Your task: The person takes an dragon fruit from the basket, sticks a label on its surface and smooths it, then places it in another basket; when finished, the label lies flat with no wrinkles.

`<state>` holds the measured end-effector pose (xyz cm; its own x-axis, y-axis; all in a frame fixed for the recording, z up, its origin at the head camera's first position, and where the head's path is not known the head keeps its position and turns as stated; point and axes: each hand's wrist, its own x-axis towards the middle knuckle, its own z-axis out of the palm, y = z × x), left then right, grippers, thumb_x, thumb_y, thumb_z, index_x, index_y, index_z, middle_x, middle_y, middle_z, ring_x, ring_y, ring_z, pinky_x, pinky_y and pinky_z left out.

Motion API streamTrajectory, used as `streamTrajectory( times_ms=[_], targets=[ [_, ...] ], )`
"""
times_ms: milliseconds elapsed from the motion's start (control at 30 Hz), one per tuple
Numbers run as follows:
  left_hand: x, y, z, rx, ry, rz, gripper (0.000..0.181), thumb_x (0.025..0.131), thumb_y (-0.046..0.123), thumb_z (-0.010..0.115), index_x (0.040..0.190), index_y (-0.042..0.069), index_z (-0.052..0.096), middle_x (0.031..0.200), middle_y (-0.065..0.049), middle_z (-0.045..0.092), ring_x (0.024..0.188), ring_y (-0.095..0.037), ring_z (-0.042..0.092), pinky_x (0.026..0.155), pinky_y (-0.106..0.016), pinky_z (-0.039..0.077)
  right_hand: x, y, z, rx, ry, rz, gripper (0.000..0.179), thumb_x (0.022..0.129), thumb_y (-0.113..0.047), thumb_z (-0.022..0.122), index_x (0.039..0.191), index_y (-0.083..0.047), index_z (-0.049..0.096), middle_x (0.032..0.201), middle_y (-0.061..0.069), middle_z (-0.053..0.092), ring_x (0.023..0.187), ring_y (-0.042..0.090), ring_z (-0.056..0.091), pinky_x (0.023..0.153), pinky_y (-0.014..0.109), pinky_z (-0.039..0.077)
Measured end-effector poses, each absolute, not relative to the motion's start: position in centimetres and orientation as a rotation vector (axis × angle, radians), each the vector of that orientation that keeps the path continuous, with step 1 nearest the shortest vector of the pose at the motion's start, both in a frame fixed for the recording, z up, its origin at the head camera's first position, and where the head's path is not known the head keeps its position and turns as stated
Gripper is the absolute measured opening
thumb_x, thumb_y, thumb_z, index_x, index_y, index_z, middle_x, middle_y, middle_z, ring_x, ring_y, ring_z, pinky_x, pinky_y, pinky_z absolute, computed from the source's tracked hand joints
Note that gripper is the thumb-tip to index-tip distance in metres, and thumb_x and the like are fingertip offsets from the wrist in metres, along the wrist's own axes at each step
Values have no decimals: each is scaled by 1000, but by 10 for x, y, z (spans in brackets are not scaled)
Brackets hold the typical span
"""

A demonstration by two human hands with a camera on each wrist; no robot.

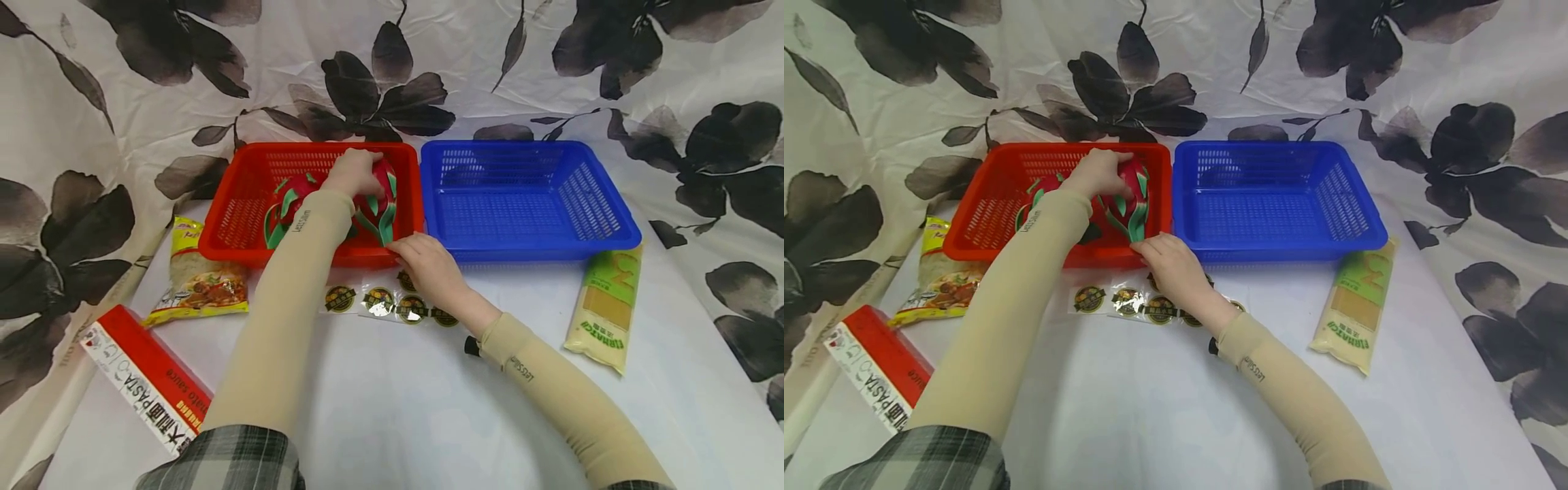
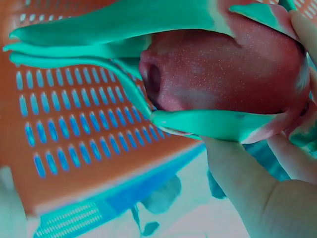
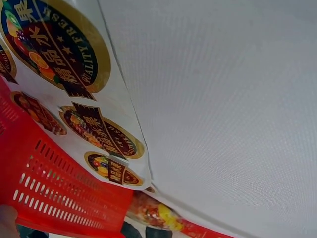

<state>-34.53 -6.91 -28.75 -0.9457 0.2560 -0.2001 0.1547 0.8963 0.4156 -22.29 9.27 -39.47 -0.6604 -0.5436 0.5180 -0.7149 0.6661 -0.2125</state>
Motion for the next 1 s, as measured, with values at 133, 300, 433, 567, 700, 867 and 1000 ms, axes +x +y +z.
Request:
streamTrajectory(
  times_ms=[133, 300, 433, 567, 700, 867, 1000],
  targets=[
    [-343, -74, -278, 340, 2845, 577, 80, 71, 20, 75, 142, 14, 37, 146, -12, 36, 129, -29, 35, 101, -41, 41, -223, 93, -394, 983, -2471, 576, 23, 89, -8, 58, 112, -8, 61, 105, 4, 66, 103, 21, 58, 105, 35, 36],
    [-339, -80, -269, 379, 2867, 556, 78, 72, 24, 74, 141, 15, 39, 146, -12, 35, 129, -31, 34, 101, -43, 41, -222, 93, -394, 977, -2482, 586, 24, 90, -7, 57, 113, -8, 61, 106, 5, 66, 104, 21, 58, 105, 36, 36],
    [-335, -89, -264, 373, 2875, 559, 78, 72, 28, 73, 141, 17, 38, 140, -14, 43, 121, -31, 41, 96, -42, 44, -222, 92, -394, 979, -2476, 588, 24, 90, -7, 57, 113, -7, 61, 105, 5, 66, 104, 22, 58, 105, 36, 35],
    [-331, -100, -256, 335, 2892, 584, 78, 74, 30, 71, 143, 21, 35, 139, -14, 45, 120, -30, 42, 94, -40, 45, -221, 90, -394, 985, -2464, 594, 25, 89, -6, 58, 114, -7, 61, 106, 5, 66, 104, 22, 58, 105, 36, 36],
    [-326, -109, -246, 259, 2892, 679, 78, 77, 31, 70, 144, 26, 31, 140, -11, 44, 124, -28, 38, 94, -38, 46, -221, 89, -394, 989, -2457, 600, 25, 89, -5, 58, 114, -7, 61, 106, 6, 66, 103, 23, 58, 104, 37, 36],
    [-314, -117, -237, 250, 2880, 762, 79, 77, 34, 70, 144, 29, 29, 143, -8, 40, 129, -27, 33, 97, -38, 44, -222, 88, -395, 984, -2444, 601, 23, 89, -6, 59, 111, -6, 61, 104, 6, 66, 103, 23, 59, 105, 37, 36],
    [-301, -120, -230, 290, 2869, 793, 79, 77, 35, 70, 144, 32, 28, 146, -6, 37, 130, -27, 33, 97, -39, 44, -222, 89, -397, 981, -2431, 577, 18, 88, -6, 60, 106, -4, 61, 102, 7, 66, 101, 23, 59, 105, 37, 36]
  ],
)
